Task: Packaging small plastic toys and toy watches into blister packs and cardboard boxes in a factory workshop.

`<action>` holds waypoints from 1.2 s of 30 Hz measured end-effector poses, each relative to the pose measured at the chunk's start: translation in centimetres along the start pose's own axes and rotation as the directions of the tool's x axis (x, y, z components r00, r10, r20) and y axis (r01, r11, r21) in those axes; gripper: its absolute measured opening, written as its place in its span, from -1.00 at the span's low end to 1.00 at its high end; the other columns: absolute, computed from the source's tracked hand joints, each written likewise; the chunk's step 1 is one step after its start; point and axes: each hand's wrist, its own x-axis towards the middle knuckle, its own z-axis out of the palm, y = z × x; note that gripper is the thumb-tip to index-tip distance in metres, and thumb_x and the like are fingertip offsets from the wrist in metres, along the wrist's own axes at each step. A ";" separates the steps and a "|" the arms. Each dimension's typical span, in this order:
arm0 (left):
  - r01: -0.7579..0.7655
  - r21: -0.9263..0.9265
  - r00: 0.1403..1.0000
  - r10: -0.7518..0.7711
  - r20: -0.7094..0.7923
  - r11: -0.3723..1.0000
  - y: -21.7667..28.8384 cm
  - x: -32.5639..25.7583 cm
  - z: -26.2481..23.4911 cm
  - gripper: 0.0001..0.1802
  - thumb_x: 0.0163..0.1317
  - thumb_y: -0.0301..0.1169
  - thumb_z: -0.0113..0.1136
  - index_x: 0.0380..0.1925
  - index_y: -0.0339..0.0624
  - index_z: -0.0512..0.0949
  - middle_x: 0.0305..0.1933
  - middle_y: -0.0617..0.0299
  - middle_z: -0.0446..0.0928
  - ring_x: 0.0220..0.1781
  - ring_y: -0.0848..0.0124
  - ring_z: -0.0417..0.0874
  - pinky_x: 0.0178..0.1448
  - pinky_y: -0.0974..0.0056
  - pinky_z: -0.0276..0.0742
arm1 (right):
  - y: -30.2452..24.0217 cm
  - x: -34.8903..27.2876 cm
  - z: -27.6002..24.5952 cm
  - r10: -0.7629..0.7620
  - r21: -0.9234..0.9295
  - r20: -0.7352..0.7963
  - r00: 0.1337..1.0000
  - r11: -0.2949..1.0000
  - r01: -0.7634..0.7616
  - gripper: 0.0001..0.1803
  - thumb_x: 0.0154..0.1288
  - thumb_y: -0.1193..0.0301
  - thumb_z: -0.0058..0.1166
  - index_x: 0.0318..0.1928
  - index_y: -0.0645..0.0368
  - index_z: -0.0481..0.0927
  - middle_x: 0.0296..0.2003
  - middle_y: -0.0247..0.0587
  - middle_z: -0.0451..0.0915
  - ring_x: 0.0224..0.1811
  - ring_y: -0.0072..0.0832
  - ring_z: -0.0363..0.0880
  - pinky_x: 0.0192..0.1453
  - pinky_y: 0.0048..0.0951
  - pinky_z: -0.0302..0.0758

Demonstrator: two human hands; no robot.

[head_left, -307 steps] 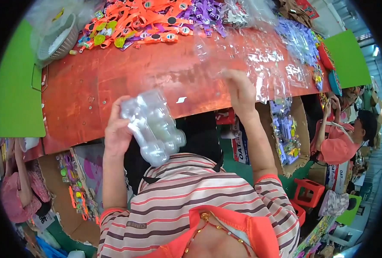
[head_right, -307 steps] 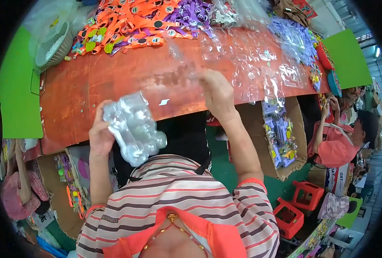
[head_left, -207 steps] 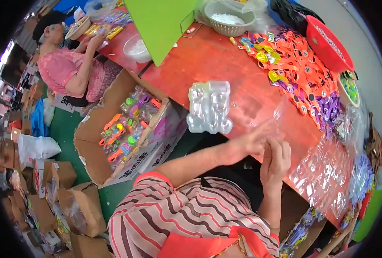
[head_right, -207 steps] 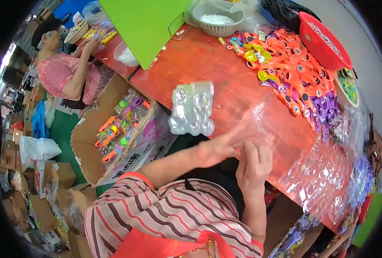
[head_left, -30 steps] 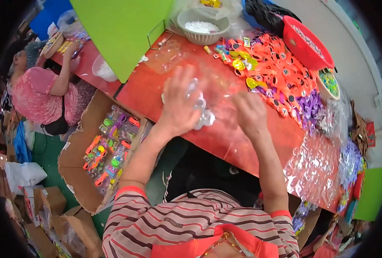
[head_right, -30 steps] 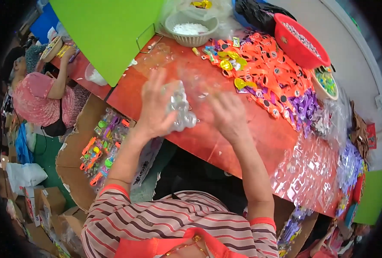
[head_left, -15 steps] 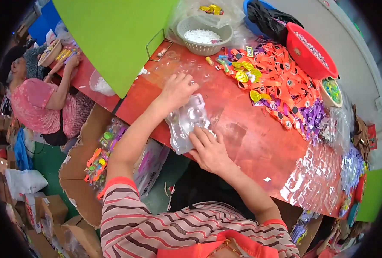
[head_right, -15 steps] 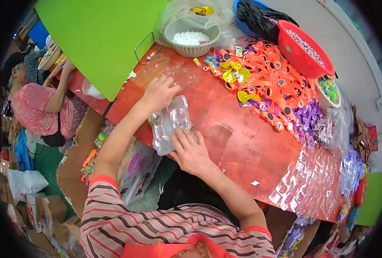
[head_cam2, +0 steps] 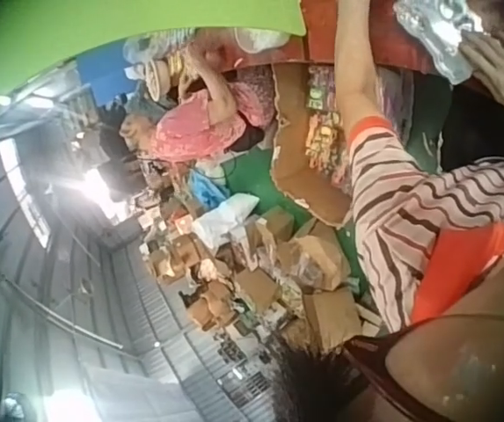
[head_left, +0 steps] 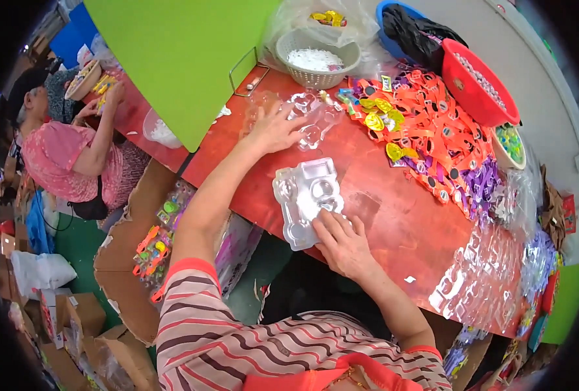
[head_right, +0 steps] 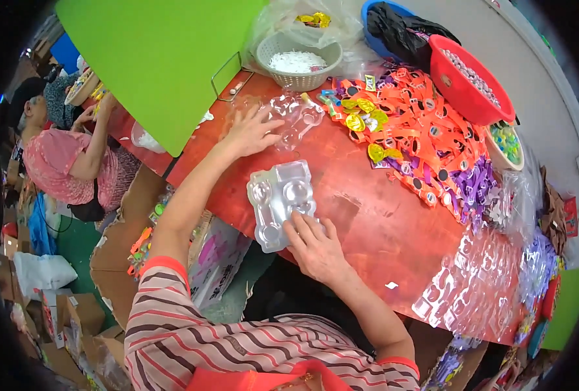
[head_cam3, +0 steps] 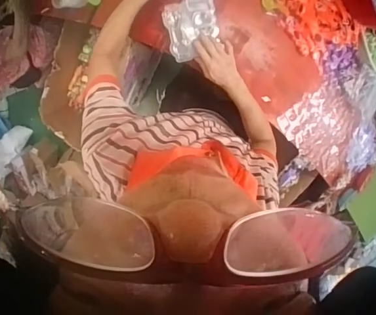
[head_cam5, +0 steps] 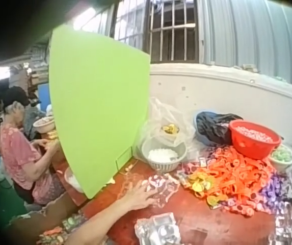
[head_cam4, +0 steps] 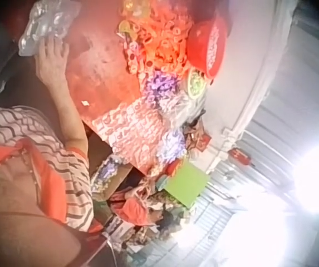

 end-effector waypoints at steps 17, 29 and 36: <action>0.147 -0.085 0.922 -0.167 -0.350 0.986 -7.2 -2.4 1.5 -0.43 0.24 -0.17 0.02 0.27 0.06 0.30 0.37 0.05 0.23 0.43 0.06 0.16 0.33 -0.20 0.14 | 1.6 -6.6 -3.0 0.104 -0.034 -0.001 0.995 0.994 -0.104 -0.43 0.07 0.46 0.23 0.15 0.18 0.42 0.19 -0.09 0.41 0.23 -0.27 0.38 0.26 -0.12 0.22; 0.152 -0.022 0.952 -0.153 -0.264 0.988 -8.3 -3.8 1.5 -0.66 0.20 -0.44 0.03 0.01 0.02 0.46 0.11 0.10 0.42 0.17 0.10 0.42 0.16 -0.10 0.37 | 1.4 0.6 -6.0 0.069 0.046 -0.095 0.993 0.997 -0.064 -0.55 0.10 0.26 0.22 -0.03 0.21 0.52 0.16 0.01 0.40 0.17 -0.13 0.38 0.26 -0.07 0.20; 0.142 0.032 0.961 -0.130 -0.243 0.989 -8.4 -5.1 2.8 -0.51 0.25 -0.47 0.01 0.21 0.02 0.38 0.16 0.09 0.39 0.22 0.10 0.40 0.16 -0.01 0.39 | 6.4 18.2 2.9 0.004 -0.015 -0.188 0.982 1.000 -0.007 -0.27 0.13 0.27 0.17 0.32 0.11 0.24 0.34 0.06 0.18 0.26 -0.03 0.30 0.26 -0.05 0.27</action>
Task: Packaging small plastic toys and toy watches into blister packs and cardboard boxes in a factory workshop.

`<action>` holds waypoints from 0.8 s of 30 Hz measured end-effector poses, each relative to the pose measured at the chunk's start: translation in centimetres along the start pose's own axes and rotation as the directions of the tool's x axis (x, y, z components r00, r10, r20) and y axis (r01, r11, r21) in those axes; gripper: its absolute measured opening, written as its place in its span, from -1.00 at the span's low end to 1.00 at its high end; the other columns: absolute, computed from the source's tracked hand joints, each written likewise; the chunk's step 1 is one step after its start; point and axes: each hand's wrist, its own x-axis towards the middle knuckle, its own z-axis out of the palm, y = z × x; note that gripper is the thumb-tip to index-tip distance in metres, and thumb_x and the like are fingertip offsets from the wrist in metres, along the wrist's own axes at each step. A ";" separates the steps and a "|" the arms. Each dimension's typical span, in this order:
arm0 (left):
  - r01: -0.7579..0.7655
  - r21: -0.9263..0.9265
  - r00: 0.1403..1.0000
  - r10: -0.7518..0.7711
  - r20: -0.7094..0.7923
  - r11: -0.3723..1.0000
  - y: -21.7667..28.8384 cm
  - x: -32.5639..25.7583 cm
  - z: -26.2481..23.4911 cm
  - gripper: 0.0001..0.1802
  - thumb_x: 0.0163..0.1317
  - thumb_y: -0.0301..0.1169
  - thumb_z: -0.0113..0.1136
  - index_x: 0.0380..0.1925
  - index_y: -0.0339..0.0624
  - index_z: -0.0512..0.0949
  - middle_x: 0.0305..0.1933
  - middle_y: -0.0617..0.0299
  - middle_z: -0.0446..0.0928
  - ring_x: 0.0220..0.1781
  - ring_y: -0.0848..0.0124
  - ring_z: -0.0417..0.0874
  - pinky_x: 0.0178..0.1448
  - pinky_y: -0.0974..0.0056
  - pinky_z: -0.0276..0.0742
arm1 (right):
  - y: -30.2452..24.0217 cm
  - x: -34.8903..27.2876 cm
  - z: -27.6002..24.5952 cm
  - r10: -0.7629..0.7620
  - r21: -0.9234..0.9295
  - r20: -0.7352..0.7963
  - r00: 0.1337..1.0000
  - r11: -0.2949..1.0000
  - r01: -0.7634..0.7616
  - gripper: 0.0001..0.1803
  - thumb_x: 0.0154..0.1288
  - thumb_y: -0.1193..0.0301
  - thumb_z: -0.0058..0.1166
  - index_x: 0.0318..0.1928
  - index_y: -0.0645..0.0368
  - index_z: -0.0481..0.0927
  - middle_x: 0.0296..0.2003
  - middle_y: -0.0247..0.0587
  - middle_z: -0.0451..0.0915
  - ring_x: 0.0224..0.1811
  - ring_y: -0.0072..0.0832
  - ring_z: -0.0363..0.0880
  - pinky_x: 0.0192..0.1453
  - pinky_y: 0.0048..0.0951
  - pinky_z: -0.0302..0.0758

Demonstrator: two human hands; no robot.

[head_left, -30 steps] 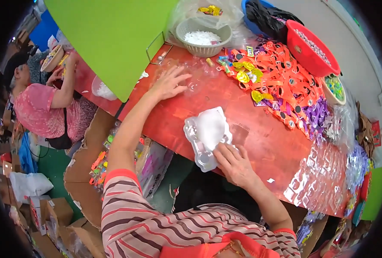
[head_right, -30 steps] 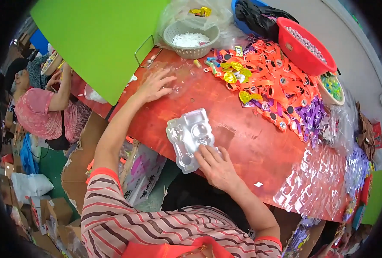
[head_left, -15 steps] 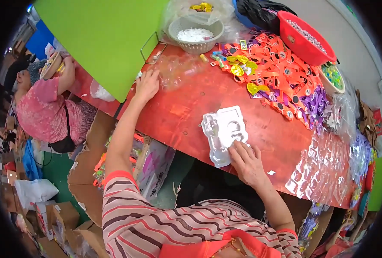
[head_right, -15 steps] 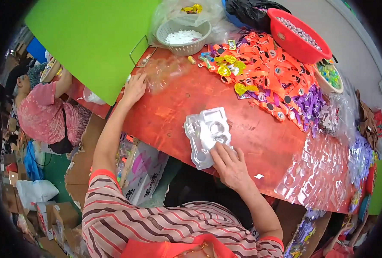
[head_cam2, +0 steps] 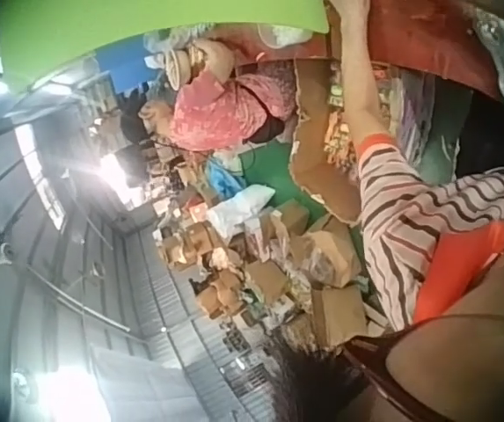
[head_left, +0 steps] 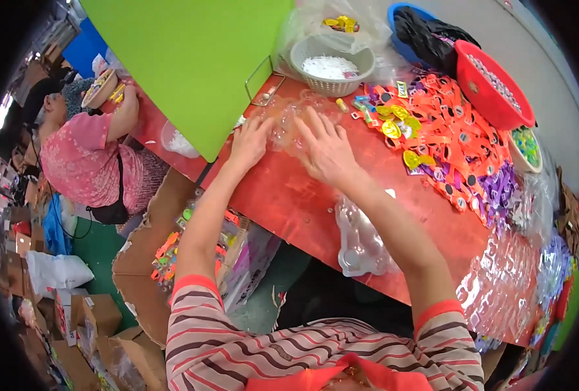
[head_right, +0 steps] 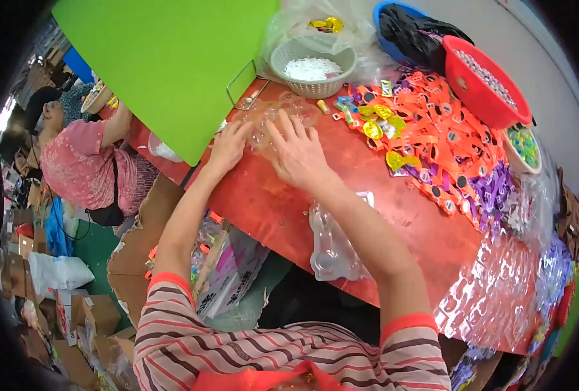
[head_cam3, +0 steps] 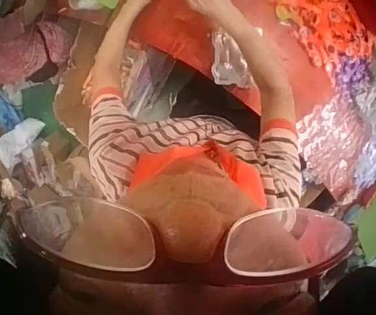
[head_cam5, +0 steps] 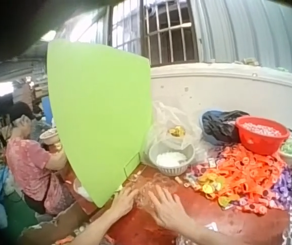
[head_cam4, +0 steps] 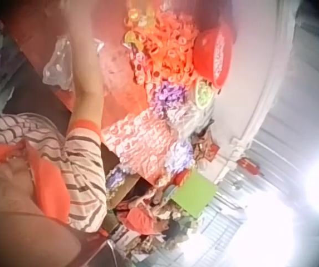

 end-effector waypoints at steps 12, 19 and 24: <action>-0.075 -0.245 0.997 0.076 -0.003 0.967 -2.8 1.1 0.5 -0.43 0.21 -0.55 -0.01 0.28 -0.07 0.30 0.30 0.01 0.32 0.38 0.04 0.27 0.33 -0.02 0.22 | 7.9 -3.5 1.2 -0.140 0.125 0.309 0.941 0.986 0.106 -0.73 0.04 0.41 0.11 -0.18 0.10 0.49 0.14 -0.14 0.40 0.14 -0.20 0.41 0.21 -0.15 0.29; -0.107 -0.078 0.994 0.104 -0.039 0.991 -3.2 2.8 2.1 -0.53 0.17 -0.56 0.00 0.13 -0.06 0.44 0.26 0.09 0.38 0.36 0.07 0.30 0.30 0.01 0.26 | 7.6 -1.4 2.7 -0.198 0.130 0.284 0.938 0.977 0.166 -0.65 -0.05 0.52 0.03 -0.15 0.17 0.50 0.21 -0.08 0.37 0.28 -0.14 0.31 0.25 -0.10 0.27; -0.080 -0.210 0.997 0.079 -0.014 0.974 -3.3 3.2 1.0 -0.59 0.18 -0.58 0.00 0.05 -0.05 0.50 0.20 0.12 0.44 0.34 0.06 0.33 0.32 0.01 0.24 | 7.2 -1.6 2.6 -0.172 0.066 0.321 0.931 0.985 0.159 -0.58 -0.05 0.55 0.01 -0.07 0.17 0.51 0.23 -0.06 0.35 0.30 -0.13 0.28 0.28 -0.09 0.26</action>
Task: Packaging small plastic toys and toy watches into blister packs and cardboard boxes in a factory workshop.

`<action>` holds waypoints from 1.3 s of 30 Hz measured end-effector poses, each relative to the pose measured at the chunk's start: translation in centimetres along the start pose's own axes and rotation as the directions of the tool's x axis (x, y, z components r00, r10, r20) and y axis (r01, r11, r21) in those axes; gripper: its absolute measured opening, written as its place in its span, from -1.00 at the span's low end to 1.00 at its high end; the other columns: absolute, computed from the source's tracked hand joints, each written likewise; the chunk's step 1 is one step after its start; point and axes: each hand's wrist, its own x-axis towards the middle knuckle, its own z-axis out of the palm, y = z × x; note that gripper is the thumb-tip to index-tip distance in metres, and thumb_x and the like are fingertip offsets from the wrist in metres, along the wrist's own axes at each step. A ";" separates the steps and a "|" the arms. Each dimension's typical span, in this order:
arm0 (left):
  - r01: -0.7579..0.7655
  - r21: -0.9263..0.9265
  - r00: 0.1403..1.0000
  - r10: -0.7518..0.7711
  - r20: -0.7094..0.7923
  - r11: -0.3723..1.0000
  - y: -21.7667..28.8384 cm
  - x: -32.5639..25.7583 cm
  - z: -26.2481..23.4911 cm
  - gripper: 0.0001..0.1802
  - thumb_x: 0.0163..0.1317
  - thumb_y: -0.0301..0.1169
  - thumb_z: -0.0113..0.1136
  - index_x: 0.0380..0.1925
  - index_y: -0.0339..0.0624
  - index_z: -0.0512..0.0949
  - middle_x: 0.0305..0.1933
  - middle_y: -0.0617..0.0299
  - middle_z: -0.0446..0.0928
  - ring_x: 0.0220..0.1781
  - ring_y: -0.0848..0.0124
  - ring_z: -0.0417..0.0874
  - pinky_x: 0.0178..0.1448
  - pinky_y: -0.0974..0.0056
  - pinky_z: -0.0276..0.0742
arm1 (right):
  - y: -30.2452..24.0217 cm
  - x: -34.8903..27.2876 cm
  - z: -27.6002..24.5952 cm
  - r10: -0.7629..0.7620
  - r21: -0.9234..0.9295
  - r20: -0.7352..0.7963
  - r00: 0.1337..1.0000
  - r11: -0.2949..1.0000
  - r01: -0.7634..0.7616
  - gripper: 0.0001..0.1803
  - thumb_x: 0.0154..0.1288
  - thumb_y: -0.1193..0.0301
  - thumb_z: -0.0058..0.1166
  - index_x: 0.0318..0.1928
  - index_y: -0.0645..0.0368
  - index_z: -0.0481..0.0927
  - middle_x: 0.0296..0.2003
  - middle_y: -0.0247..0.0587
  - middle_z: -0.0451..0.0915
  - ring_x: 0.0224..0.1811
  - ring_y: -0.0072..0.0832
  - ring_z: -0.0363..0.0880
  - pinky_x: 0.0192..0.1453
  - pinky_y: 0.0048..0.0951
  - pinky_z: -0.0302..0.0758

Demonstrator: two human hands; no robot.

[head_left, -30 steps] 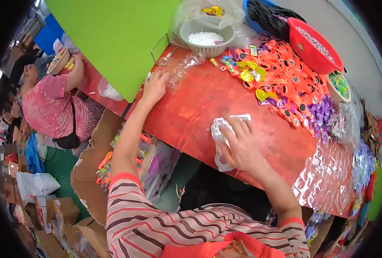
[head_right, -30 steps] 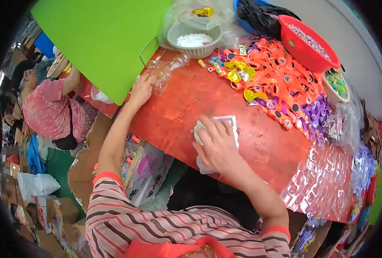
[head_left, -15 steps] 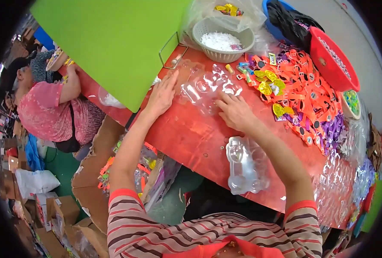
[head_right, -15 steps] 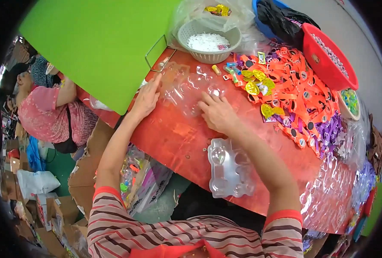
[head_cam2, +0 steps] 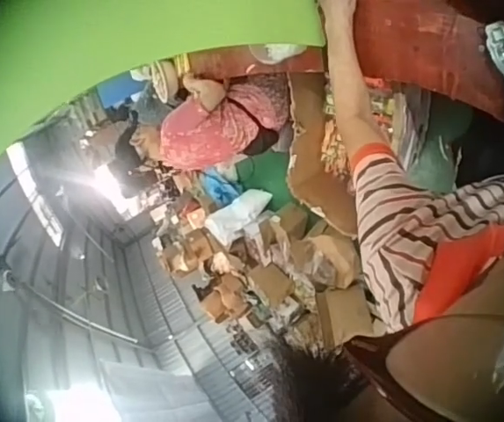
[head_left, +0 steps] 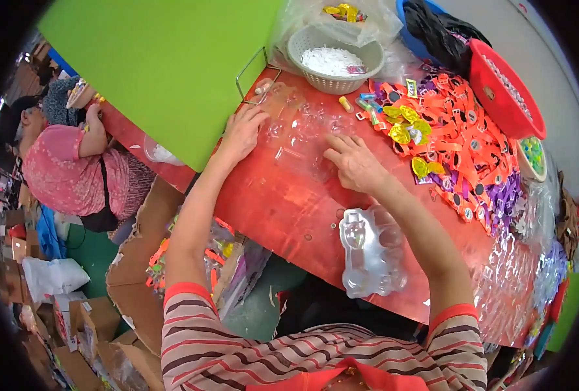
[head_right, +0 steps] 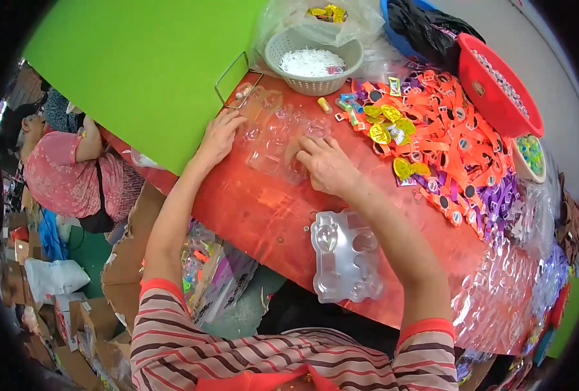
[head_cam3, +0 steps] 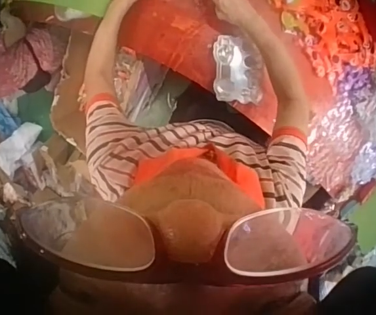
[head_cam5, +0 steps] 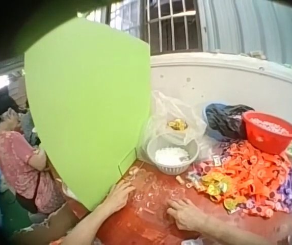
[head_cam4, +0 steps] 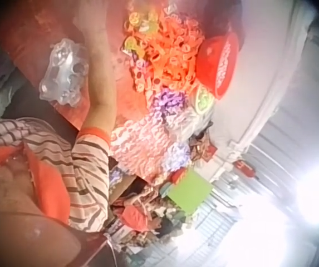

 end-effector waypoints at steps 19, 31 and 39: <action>0.477 -0.867 0.846 -0.344 0.408 0.144 23.8 -10.9 -3.7 -0.46 0.27 -0.37 0.06 0.25 -0.28 0.34 0.17 0.07 0.44 0.15 0.30 0.50 0.20 0.24 0.43 | -14.5 -18.2 -3.8 0.451 0.134 -0.189 0.872 0.892 -0.432 -0.49 0.15 0.28 0.16 0.09 0.25 0.45 0.23 0.04 0.34 0.33 -0.04 0.23 0.35 -0.03 0.15; 0.336 -0.801 0.858 -0.189 0.477 -0.496 34.6 -11.5 -3.6 -0.33 0.21 -0.54 0.04 0.35 -0.18 0.14 0.13 0.14 0.42 0.17 0.36 0.47 0.27 0.24 0.36 | -15.5 -20.5 -4.4 0.653 0.732 -0.344 0.675 0.637 -0.244 -0.67 0.21 0.33 0.13 -0.05 0.22 0.58 0.01 -0.15 0.46 0.16 -0.28 0.39 0.21 -0.30 0.32; 0.370 -0.855 0.894 -0.113 0.434 -0.363 36.9 -11.2 -5.4 -0.25 0.14 -0.57 0.08 0.39 -0.15 0.14 0.09 0.20 0.42 0.01 0.49 0.48 0.16 0.34 0.41 | -15.5 -20.1 -10.0 0.741 0.812 -0.048 0.670 0.419 -0.406 -0.70 0.20 0.29 0.12 -0.22 0.31 0.63 -0.35 -0.11 0.54 -0.31 -0.33 0.55 -0.21 -0.37 0.43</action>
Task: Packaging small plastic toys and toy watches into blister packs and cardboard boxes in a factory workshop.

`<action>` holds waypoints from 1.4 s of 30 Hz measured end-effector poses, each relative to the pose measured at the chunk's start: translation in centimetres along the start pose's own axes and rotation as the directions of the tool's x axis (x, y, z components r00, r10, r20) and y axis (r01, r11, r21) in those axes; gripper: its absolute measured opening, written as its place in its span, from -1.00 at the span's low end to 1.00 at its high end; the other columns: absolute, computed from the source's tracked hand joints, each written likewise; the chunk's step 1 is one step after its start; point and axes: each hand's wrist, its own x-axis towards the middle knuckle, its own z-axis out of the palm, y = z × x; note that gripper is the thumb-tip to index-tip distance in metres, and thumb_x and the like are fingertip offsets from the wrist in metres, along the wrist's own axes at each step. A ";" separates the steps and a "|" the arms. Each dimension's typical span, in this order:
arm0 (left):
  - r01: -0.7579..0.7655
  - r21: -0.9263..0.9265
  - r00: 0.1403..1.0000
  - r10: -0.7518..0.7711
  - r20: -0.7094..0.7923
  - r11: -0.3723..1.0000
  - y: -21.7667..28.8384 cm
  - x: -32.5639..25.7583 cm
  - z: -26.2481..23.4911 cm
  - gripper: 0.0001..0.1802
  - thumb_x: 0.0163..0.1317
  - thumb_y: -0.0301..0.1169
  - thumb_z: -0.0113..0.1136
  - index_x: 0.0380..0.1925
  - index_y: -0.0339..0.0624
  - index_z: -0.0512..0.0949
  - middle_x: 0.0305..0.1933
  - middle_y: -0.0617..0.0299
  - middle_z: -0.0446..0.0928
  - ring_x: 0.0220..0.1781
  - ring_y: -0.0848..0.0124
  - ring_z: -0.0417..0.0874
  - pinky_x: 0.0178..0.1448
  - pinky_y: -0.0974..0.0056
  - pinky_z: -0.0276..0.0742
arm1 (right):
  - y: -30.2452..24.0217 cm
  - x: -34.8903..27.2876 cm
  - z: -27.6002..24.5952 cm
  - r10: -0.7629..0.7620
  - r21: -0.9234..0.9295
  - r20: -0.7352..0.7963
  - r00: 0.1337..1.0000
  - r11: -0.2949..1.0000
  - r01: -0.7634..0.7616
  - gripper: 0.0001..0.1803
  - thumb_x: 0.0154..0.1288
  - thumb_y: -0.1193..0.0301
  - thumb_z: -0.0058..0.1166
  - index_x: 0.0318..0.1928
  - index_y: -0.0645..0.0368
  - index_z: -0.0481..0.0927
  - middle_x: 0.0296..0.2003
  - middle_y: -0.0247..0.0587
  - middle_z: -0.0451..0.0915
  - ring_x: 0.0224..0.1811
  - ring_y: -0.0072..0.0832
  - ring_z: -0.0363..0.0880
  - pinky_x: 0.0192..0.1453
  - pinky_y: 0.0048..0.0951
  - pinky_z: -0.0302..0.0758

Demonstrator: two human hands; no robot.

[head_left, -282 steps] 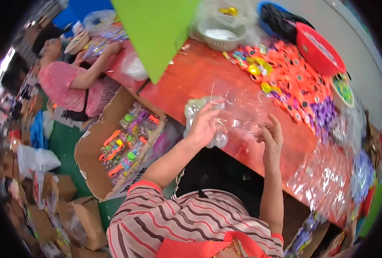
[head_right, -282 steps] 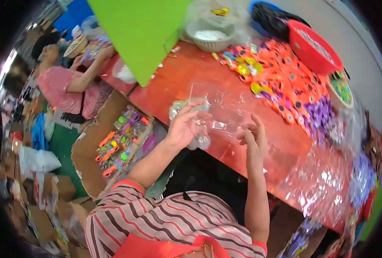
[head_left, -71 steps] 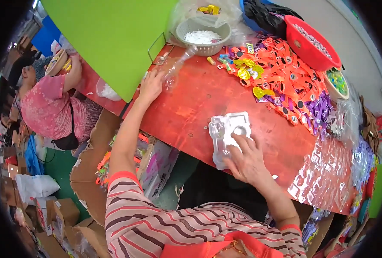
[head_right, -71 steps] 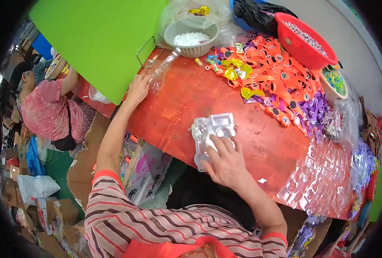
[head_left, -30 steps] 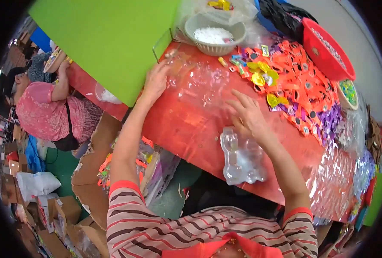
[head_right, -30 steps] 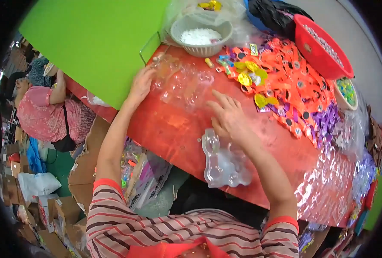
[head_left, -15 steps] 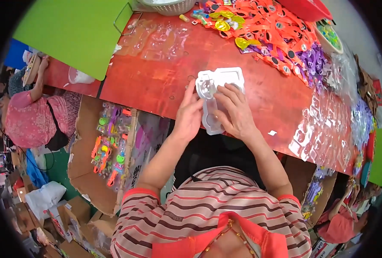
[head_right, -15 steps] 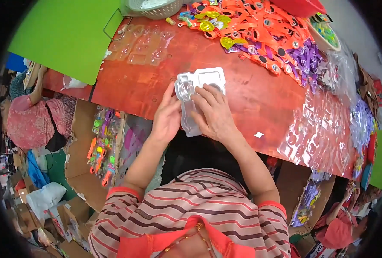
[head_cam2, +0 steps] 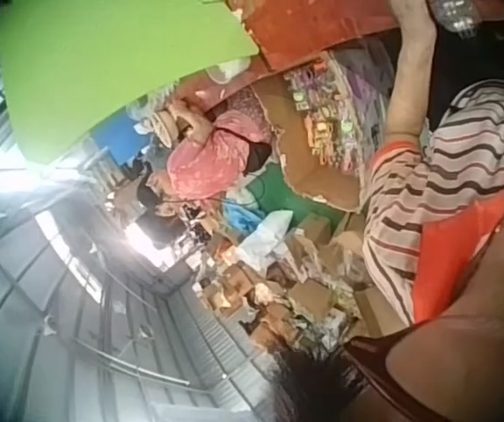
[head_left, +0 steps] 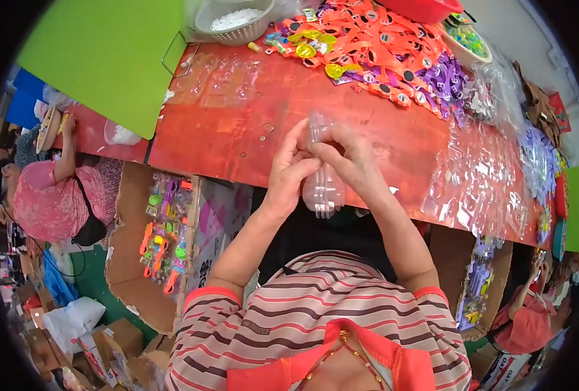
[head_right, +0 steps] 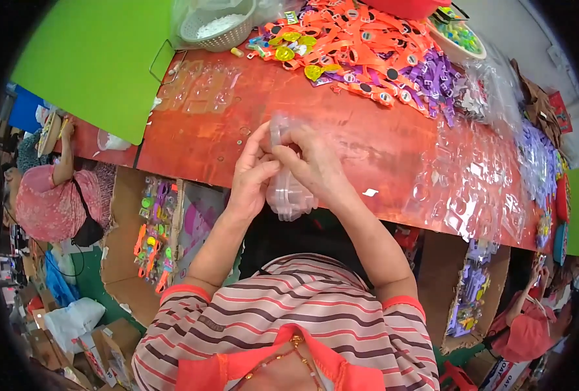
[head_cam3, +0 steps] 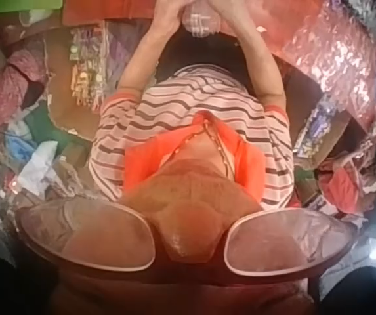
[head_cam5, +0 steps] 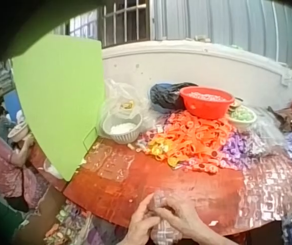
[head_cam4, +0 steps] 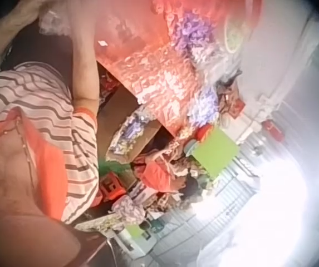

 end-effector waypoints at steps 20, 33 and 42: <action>-0.341 0.651 0.917 0.391 0.072 0.679 0.6 2.0 0.4 -0.45 -0.05 -0.51 -0.01 0.06 -0.16 0.49 0.09 -0.02 0.35 0.12 0.15 0.42 0.19 0.25 0.36 | -0.5 -1.1 1.2 -0.269 -0.204 -0.276 0.923 0.955 0.217 -0.86 0.21 0.47 -0.04 -0.32 0.29 0.54 -0.48 0.01 0.46 -0.45 -0.13 0.46 -0.35 -0.23 0.36; -0.354 -0.096 0.897 0.309 -0.315 0.930 -3.2 7.4 -6.9 -0.50 -0.04 -0.57 -0.12 0.01 -0.25 0.37 -0.04 0.15 0.44 -0.03 0.37 0.51 0.10 0.30 0.46 | 3.4 -1.3 -14.5 -0.061 0.292 -0.774 0.630 0.850 0.439 -0.71 0.44 0.41 -0.28 -0.21 0.28 0.54 -0.29 -0.27 0.54 -0.28 -0.54 0.52 -0.23 -0.48 0.48; -0.252 0.276 0.940 0.166 0.298 0.927 1.6 -0.4 3.0 -0.26 0.29 -0.39 0.09 0.41 -0.30 0.01 0.46 -0.01 0.04 0.48 0.18 0.11 0.49 0.12 0.03 | -2.0 -5.5 -3.3 -0.099 0.053 -0.416 0.904 0.990 0.133 -0.93 0.30 0.51 0.01 -0.31 0.25 0.54 -0.44 -0.40 0.46 -0.44 -0.69 0.37 -0.37 -0.60 0.30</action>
